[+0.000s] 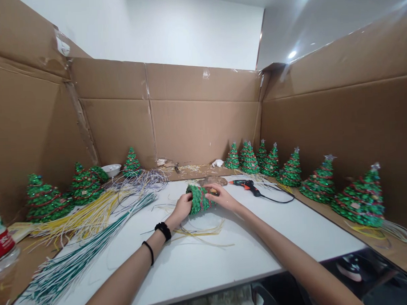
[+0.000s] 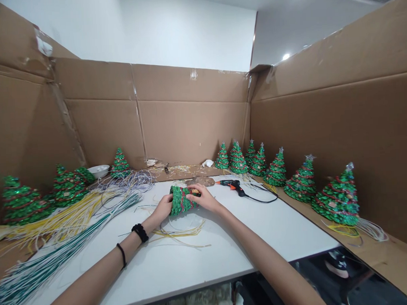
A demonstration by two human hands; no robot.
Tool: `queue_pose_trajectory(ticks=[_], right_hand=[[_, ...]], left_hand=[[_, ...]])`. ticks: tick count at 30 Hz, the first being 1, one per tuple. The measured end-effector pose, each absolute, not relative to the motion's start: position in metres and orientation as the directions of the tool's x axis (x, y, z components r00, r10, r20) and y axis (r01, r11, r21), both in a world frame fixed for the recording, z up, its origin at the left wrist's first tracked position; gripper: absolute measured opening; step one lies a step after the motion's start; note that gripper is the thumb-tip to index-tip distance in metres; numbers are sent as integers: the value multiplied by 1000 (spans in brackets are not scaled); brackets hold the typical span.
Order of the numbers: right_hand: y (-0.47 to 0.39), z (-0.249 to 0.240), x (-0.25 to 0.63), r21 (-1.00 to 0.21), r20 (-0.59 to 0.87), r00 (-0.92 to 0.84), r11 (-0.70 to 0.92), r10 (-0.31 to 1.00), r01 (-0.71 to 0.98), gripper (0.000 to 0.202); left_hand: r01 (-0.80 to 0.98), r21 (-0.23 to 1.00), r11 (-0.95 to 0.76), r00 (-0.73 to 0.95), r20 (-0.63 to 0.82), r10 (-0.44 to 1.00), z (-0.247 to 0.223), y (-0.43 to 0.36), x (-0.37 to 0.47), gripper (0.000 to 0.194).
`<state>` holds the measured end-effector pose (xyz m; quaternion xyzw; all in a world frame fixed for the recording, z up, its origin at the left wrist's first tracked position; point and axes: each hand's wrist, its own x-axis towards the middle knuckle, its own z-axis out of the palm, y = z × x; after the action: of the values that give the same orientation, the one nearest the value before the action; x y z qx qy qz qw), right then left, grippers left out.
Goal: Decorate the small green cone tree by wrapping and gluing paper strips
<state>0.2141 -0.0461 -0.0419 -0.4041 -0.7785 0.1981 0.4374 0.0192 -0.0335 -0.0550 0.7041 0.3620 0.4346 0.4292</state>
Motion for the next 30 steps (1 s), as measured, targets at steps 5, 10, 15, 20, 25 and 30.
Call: queue_pose_trajectory(ticks=[5, 10, 15, 20, 25, 30], right_hand=[[-47, -42, 212, -659, 521, -283, 591, 805, 466, 42], [-46, -42, 214, -685, 513, -294, 591, 806, 425, 43], [-48, -40, 215, -739, 482, -299, 566, 823, 366, 42], [-48, -40, 214, -744, 480, -292, 560, 827, 365, 40], [-46, -40, 215, -747, 478, -306, 564, 823, 351, 42], [-47, -37, 216, -755, 462, -325, 558, 825, 343, 42]], left_hand=[[125, 922, -368, 366, 301, 880, -56, -34, 20, 25], [115, 926, -359, 368, 296, 881, -55, -36, 20, 23], [144, 919, -368, 346, 302, 888, -56, -35, 19, 21], [189, 911, -367, 329, 294, 898, -58, -32, 18, 18], [169, 912, -374, 340, 302, 890, -59, -32, 18, 19], [154, 909, -387, 355, 315, 880, -59, -32, 18, 19]])
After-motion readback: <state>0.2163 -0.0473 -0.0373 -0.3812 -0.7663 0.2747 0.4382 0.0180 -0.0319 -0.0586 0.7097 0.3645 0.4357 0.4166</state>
